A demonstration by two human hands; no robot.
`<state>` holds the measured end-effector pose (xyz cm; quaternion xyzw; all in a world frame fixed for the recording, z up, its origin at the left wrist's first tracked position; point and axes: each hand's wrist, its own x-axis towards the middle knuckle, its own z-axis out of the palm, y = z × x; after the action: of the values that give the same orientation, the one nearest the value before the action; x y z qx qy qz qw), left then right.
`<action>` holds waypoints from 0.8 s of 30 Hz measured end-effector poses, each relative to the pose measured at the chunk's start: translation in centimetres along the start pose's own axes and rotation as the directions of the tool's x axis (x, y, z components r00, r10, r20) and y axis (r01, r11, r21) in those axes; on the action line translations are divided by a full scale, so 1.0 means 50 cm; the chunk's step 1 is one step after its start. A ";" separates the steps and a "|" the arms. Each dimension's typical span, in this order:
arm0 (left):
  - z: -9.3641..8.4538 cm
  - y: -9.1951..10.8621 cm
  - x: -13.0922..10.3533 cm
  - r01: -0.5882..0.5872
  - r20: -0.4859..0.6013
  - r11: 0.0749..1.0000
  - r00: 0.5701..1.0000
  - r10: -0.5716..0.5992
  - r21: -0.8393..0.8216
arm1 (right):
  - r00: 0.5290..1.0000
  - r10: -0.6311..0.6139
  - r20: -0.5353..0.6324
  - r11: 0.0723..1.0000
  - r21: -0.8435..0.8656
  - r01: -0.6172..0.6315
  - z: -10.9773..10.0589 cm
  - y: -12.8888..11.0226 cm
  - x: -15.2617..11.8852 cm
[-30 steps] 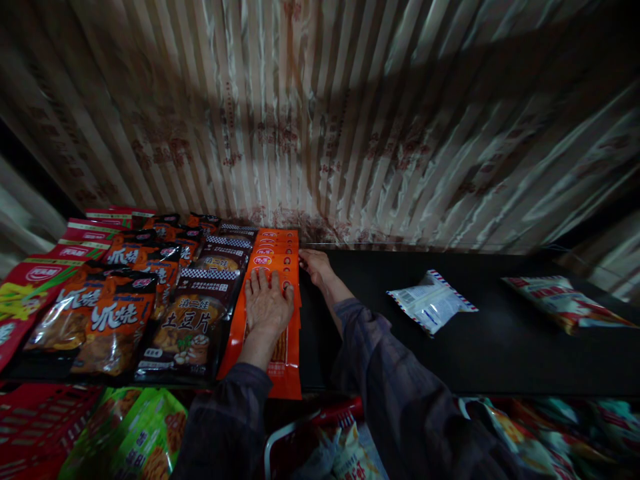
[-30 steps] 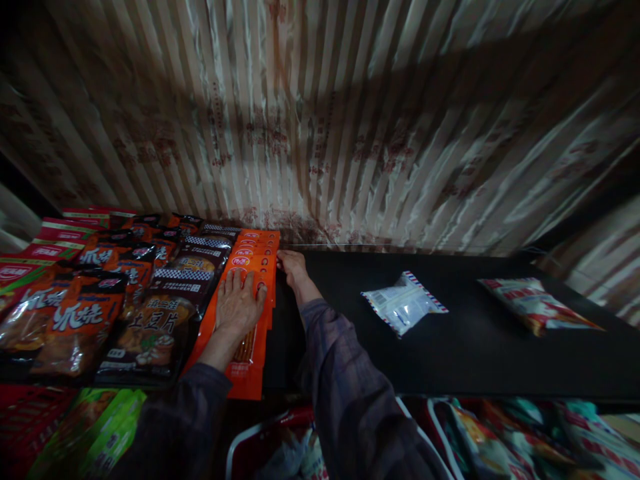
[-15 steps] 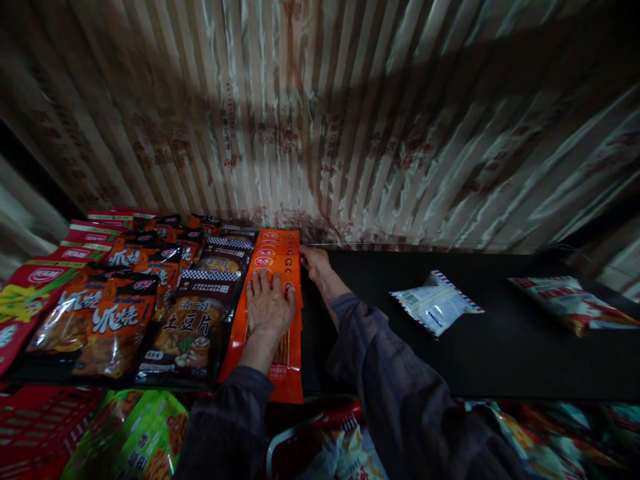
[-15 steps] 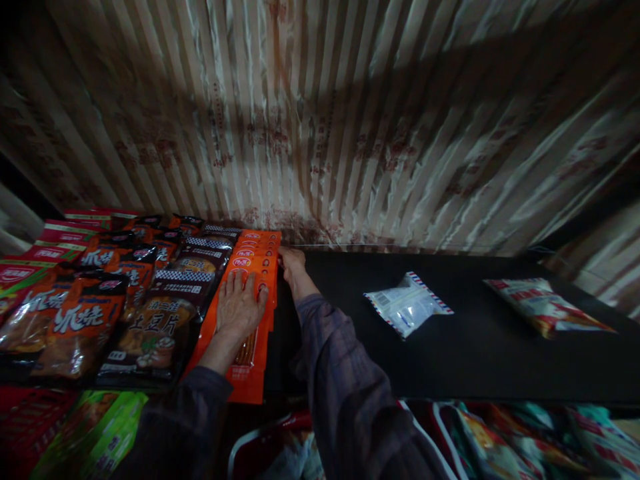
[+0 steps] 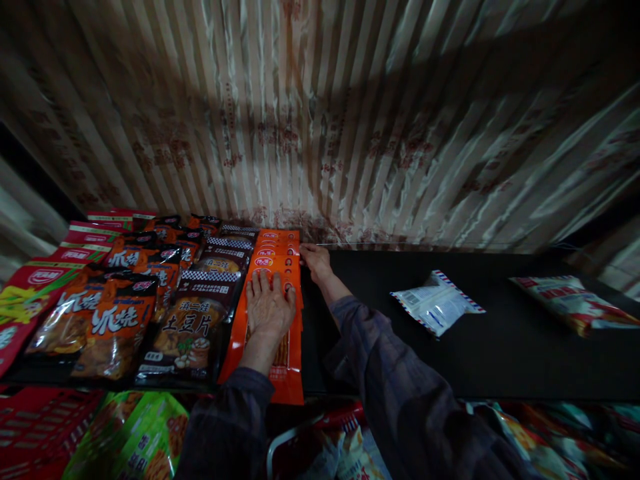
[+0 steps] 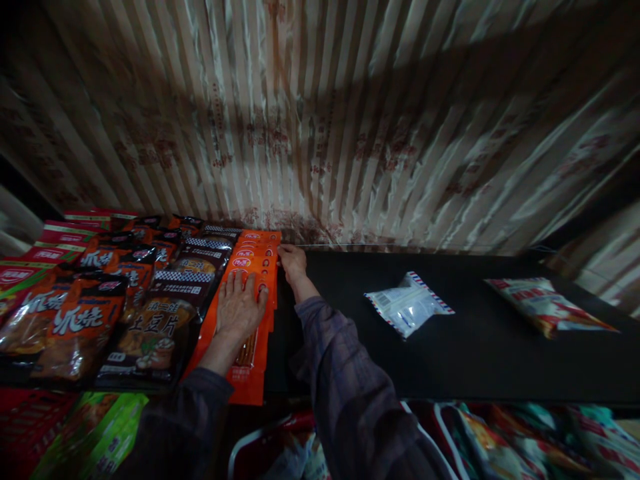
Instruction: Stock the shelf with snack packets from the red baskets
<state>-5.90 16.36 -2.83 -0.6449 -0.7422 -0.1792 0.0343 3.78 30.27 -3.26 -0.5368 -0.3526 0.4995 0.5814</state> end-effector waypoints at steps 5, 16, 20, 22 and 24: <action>-0.002 0.001 0.000 0.008 0.021 1.000 1.000 -0.008 -0.002 | 0.997 0.035 0.062 0.999 -0.004 -0.035 -0.009 -0.014 -0.012; -0.005 0.001 -0.001 0.002 0.004 1.000 1.000 -0.002 -0.015 | 0.989 0.147 0.017 0.989 -0.036 -0.146 0.003 -0.017 0.001; -0.002 0.001 -0.001 -0.004 0.001 1.000 1.000 0.004 -0.004 | 0.983 0.183 -0.019 0.982 -0.045 -0.184 0.013 -0.022 0.007; 0.002 0.000 -0.001 -0.002 -0.002 1.000 1.000 0.002 0.004 | 0.980 0.197 -0.027 0.979 -0.056 -0.198 0.018 -0.026 0.010; 0.004 -0.001 -0.002 0.000 0.000 1.000 1.000 0.000 0.010 | 0.978 0.207 -0.028 0.976 -0.070 -0.208 0.022 -0.030 0.013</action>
<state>-5.88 16.34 -3.05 -0.6447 -0.7431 -0.1755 0.0375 3.20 31.28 -1.66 -0.5966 -0.3064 0.5388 0.5099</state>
